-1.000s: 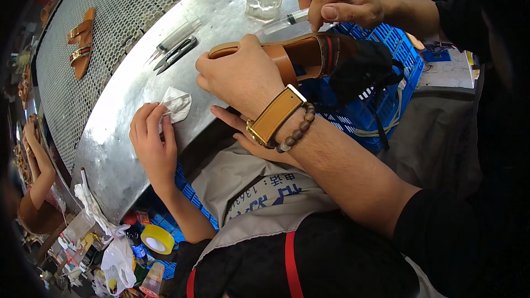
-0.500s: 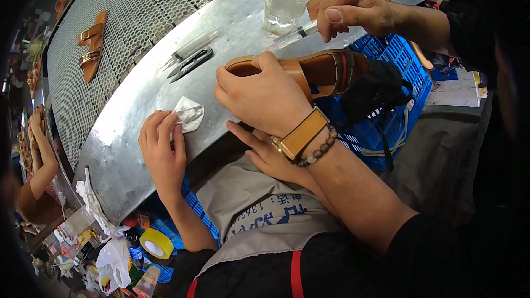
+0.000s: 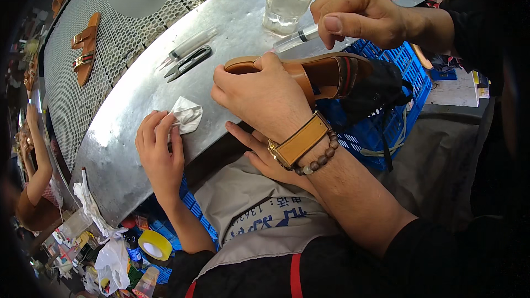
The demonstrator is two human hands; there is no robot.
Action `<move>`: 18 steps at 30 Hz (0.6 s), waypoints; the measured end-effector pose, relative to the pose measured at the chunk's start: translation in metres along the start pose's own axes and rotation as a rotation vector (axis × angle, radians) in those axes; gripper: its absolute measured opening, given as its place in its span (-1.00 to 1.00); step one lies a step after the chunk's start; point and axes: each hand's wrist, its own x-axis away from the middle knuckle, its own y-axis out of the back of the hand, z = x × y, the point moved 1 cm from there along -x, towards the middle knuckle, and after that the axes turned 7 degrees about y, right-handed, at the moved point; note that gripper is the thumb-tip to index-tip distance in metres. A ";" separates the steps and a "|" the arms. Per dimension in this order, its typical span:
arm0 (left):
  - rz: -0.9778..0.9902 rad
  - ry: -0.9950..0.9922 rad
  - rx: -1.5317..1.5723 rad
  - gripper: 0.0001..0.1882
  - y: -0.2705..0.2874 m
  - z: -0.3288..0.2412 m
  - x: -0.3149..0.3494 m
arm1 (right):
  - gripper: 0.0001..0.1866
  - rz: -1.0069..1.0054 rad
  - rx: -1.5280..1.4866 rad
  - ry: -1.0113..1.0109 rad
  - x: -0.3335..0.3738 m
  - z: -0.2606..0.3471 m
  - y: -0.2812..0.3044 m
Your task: Apply adhesive with a syringe to precisely glue leather straps on sandals at a factory assembly conveyor belt line.
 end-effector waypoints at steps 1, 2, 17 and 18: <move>-0.002 0.000 0.002 -0.71 0.000 0.000 0.000 | -0.42 0.000 -0.010 -0.005 0.000 -0.001 0.000; 0.000 0.003 0.001 -0.70 0.000 0.000 0.000 | -0.40 -0.002 -0.021 -0.009 0.000 -0.002 0.000; -0.186 -0.074 0.139 -0.71 0.014 0.028 0.020 | -0.15 -0.063 -0.032 -0.056 0.000 0.004 -0.016; -0.193 -0.065 0.116 -0.72 0.016 0.031 0.022 | -0.13 -0.060 -0.024 -0.054 -0.003 0.006 -0.018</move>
